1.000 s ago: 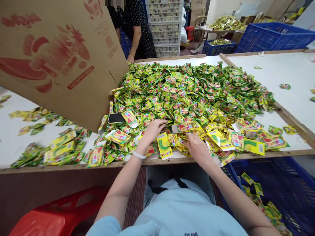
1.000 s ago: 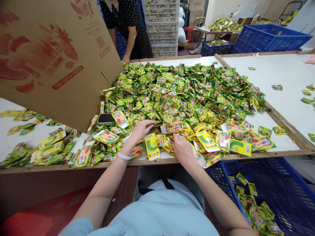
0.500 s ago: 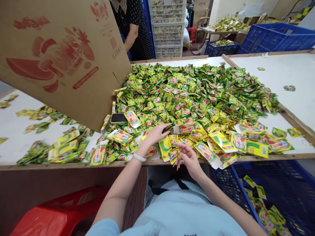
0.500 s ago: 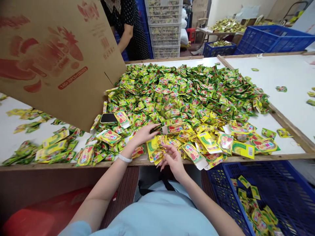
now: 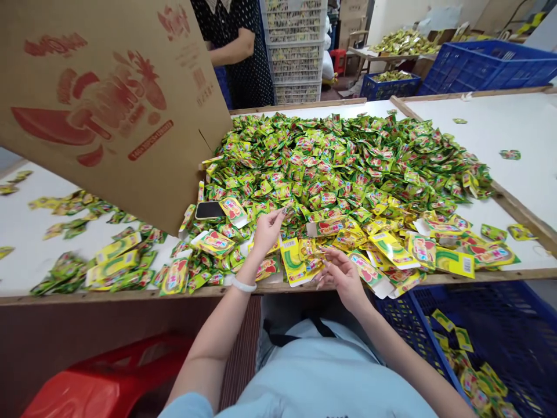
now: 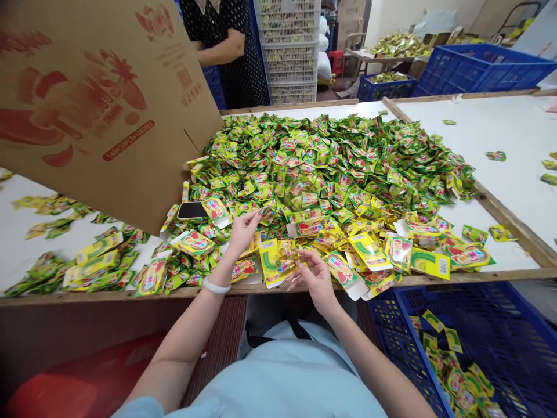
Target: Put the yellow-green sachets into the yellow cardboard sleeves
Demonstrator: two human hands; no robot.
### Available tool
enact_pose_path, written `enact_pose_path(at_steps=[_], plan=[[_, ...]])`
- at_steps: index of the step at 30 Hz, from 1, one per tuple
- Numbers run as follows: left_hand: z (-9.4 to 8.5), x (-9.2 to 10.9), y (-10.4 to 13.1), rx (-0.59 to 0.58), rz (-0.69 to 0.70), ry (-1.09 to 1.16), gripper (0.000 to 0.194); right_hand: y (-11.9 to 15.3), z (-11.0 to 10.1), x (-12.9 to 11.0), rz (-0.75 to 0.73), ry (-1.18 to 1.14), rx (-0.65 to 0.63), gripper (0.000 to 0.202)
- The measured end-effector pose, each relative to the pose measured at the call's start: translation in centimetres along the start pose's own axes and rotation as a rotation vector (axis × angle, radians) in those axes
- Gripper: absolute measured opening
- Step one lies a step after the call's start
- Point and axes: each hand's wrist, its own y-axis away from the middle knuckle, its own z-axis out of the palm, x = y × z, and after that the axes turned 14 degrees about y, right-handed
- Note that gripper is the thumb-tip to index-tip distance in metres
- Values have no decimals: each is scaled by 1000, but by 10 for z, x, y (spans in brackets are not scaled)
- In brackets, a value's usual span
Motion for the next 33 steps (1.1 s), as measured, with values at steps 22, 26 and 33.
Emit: enact_pose_path(at_steps=[22, 26, 33], plan=[[43, 20, 149, -59, 165, 274, 26, 30, -10, -3, -195, 513, -193, 31], [16, 13, 140, -322, 322, -5, 35, 44, -25, 15, -51, 416, -142, 28], [-34, -13, 74, -739, 559, -742, 77, 41, -40, 6, -1, 275, -24, 31]])
